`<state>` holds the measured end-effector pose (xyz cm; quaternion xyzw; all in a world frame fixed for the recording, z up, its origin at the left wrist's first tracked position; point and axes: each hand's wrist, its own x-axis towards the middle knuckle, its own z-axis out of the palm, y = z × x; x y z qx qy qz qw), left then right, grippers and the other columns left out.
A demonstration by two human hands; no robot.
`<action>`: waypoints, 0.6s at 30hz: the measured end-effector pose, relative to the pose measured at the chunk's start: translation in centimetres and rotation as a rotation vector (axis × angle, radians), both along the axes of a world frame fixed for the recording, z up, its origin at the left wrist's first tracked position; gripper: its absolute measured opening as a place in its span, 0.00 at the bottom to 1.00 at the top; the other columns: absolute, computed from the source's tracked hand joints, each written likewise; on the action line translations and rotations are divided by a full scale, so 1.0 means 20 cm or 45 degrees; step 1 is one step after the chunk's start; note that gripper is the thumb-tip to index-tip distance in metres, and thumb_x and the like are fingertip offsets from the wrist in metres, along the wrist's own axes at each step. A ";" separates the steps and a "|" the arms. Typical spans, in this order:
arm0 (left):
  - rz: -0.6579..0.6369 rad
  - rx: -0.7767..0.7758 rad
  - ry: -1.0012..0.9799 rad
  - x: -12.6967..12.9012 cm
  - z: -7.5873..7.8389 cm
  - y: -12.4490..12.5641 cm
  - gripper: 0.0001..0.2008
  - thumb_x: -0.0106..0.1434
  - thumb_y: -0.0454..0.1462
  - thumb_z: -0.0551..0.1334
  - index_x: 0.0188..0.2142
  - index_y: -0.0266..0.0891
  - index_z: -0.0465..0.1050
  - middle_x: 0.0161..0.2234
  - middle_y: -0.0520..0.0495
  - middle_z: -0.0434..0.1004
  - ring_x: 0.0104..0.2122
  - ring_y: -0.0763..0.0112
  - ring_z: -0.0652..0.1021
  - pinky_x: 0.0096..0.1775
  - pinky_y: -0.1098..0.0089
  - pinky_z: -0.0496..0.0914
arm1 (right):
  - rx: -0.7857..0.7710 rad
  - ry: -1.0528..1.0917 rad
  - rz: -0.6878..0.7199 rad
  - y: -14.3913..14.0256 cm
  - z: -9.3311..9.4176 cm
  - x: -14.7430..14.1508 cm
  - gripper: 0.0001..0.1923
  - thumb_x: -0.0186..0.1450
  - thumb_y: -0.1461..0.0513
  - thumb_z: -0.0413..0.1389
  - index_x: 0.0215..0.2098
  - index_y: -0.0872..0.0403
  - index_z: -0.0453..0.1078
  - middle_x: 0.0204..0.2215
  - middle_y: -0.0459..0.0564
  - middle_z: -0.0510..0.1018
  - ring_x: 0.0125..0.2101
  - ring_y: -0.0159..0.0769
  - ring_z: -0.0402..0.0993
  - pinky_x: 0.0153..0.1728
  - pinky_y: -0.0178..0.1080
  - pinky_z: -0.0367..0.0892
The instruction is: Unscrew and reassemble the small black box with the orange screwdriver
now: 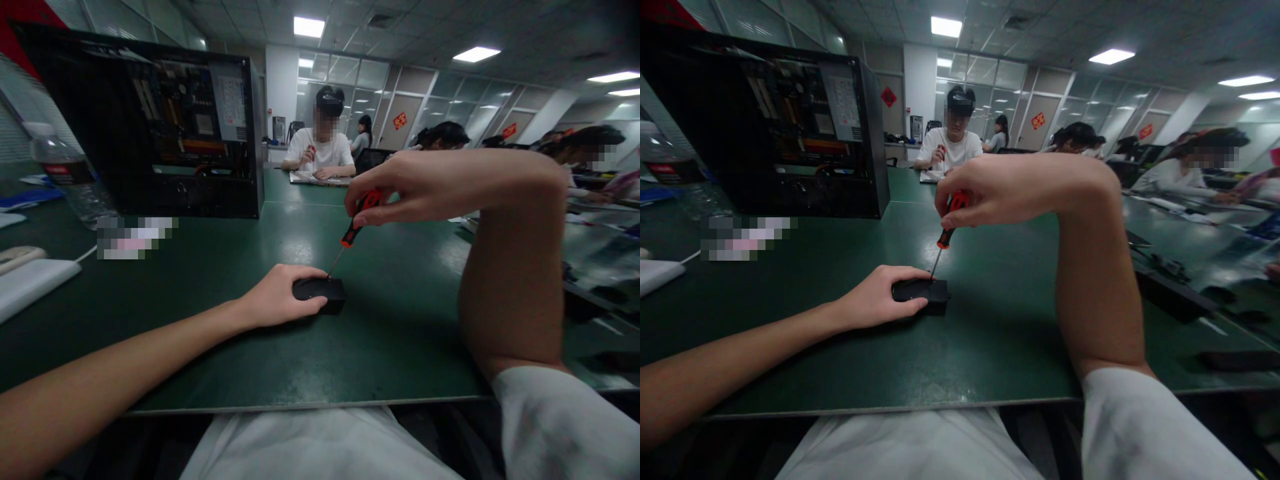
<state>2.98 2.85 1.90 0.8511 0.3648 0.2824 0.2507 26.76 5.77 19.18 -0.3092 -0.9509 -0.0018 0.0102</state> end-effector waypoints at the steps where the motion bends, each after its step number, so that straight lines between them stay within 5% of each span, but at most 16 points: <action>1: -0.001 -0.003 0.001 0.00 0.00 0.00 0.21 0.61 0.41 0.67 0.52 0.36 0.78 0.46 0.44 0.84 0.43 0.61 0.82 0.47 0.67 0.73 | 0.005 -0.001 0.005 0.00 0.00 0.00 0.18 0.68 0.48 0.55 0.44 0.51 0.78 0.32 0.45 0.81 0.29 0.32 0.73 0.29 0.35 0.62; 18: -0.003 -0.006 0.001 0.00 0.00 0.00 0.20 0.61 0.41 0.67 0.52 0.37 0.79 0.45 0.45 0.84 0.41 0.61 0.82 0.46 0.66 0.74 | 0.078 0.014 -0.017 -0.02 -0.02 -0.03 0.13 0.66 0.51 0.58 0.40 0.49 0.77 0.28 0.42 0.79 0.25 0.30 0.72 0.25 0.35 0.60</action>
